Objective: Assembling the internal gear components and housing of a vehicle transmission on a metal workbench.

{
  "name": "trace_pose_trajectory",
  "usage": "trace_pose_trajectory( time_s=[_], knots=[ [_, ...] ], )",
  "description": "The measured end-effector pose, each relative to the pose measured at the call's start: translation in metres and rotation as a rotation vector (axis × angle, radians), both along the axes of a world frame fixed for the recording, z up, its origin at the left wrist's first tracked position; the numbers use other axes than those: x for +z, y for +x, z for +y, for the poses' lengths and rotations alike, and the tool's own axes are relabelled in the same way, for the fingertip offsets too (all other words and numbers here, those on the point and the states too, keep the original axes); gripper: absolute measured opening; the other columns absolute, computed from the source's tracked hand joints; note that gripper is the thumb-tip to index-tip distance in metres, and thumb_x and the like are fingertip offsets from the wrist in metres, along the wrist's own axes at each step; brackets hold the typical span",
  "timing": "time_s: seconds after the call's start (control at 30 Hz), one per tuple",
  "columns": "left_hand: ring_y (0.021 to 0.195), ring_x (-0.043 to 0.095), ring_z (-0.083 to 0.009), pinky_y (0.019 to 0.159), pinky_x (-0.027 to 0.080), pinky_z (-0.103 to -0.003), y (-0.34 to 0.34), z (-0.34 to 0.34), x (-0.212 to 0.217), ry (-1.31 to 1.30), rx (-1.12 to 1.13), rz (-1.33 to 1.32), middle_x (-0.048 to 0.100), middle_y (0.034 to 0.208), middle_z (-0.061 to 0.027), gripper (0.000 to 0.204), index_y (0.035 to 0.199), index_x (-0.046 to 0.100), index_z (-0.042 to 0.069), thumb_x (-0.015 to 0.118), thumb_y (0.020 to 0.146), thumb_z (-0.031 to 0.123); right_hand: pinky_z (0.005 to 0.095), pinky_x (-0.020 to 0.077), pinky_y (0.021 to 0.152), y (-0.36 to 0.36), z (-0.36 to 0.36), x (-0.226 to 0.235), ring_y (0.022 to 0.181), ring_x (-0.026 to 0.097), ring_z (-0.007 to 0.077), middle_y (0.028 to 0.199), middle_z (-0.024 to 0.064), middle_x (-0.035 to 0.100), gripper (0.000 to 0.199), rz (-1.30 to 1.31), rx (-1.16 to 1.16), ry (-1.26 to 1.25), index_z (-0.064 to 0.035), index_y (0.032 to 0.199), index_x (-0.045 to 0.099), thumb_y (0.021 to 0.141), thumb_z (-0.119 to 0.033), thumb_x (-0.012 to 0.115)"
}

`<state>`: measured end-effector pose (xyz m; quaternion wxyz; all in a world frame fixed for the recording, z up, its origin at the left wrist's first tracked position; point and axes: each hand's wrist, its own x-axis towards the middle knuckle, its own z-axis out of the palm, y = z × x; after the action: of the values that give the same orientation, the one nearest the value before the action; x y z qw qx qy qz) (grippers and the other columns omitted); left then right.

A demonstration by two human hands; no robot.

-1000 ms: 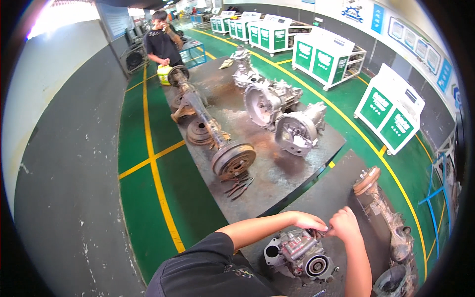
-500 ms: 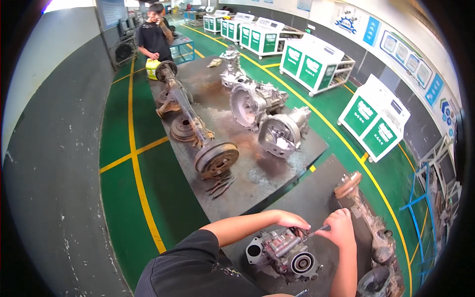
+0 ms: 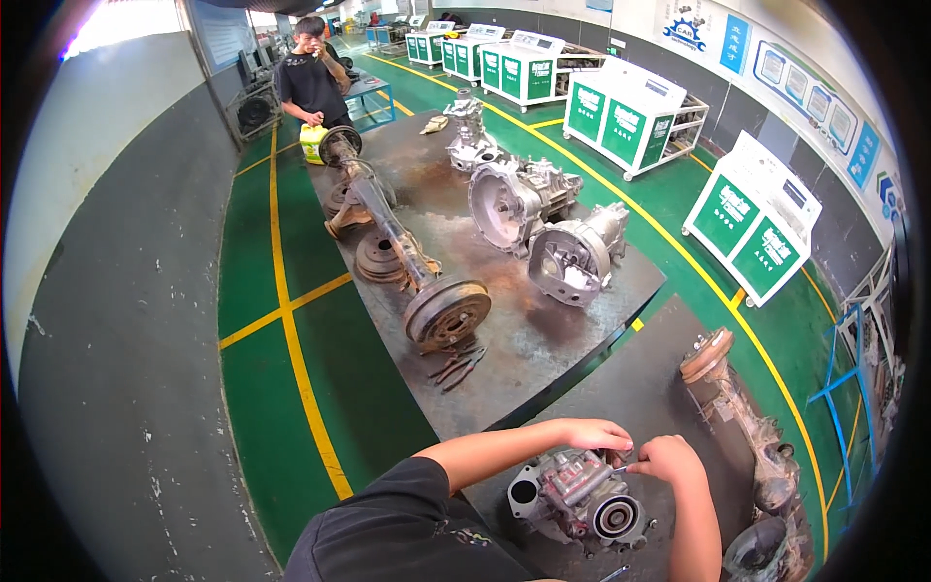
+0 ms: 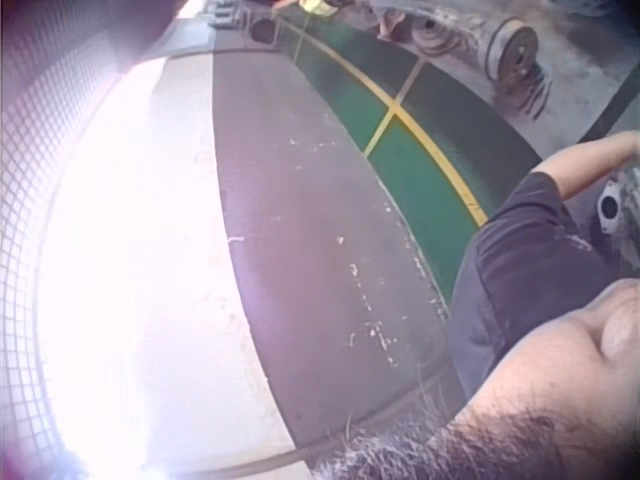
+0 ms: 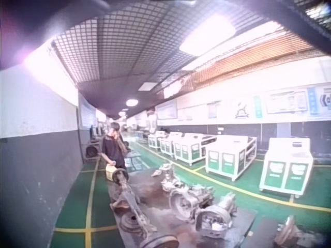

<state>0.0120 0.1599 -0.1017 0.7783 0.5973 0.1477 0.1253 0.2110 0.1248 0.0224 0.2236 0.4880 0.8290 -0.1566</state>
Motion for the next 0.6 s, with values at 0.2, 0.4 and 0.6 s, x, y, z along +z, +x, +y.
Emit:
trace_pose_trajectory(
  time_s=[0.2,0.4,0.6],
  knots=[
    [0.097,0.061,-0.0146,0.088,0.049,-0.032,0.0,-0.001,0.001,-0.044,-0.001,0.021,0.064,0.108,-0.0061,0.047,0.129,0.055,0.0,0.046,0.105,0.039,0.0371,0.0471,0.092,-0.022,0.03,-0.003,0.086,0.067,0.0233,0.079,0.005,0.069,0.024,0.058,0.375,0.253,-0.0143,0.075,0.075,0.063,-0.035,0.08],
    [0.102,0.058,-0.0131,0.091,0.047,-0.031,-0.009,-0.004,0.008,0.004,0.015,0.003,0.063,0.114,-0.006,0.048,0.129,0.056,0.0,0.045,0.105,0.04,0.0357,0.0433,0.104,-0.032,0.021,0.013,0.089,0.066,0.0204,0.075,0.0023,0.067,0.017,0.17,0.482,0.447,-0.0162,0.07,0.074,0.056,-0.022,0.081],
    [0.094,0.061,-0.0133,0.088,0.049,-0.031,-0.004,-0.004,-0.001,-0.031,0.014,0.033,0.066,0.104,-0.0058,0.05,0.127,0.058,0.0,0.044,0.105,0.042,0.0373,0.0456,0.088,0.004,0.008,0.012,0.084,0.063,0.0208,0.075,0.0013,0.064,0.021,0.47,0.201,0.35,-0.0133,0.071,0.074,0.057,-0.026,0.084]
  ],
)
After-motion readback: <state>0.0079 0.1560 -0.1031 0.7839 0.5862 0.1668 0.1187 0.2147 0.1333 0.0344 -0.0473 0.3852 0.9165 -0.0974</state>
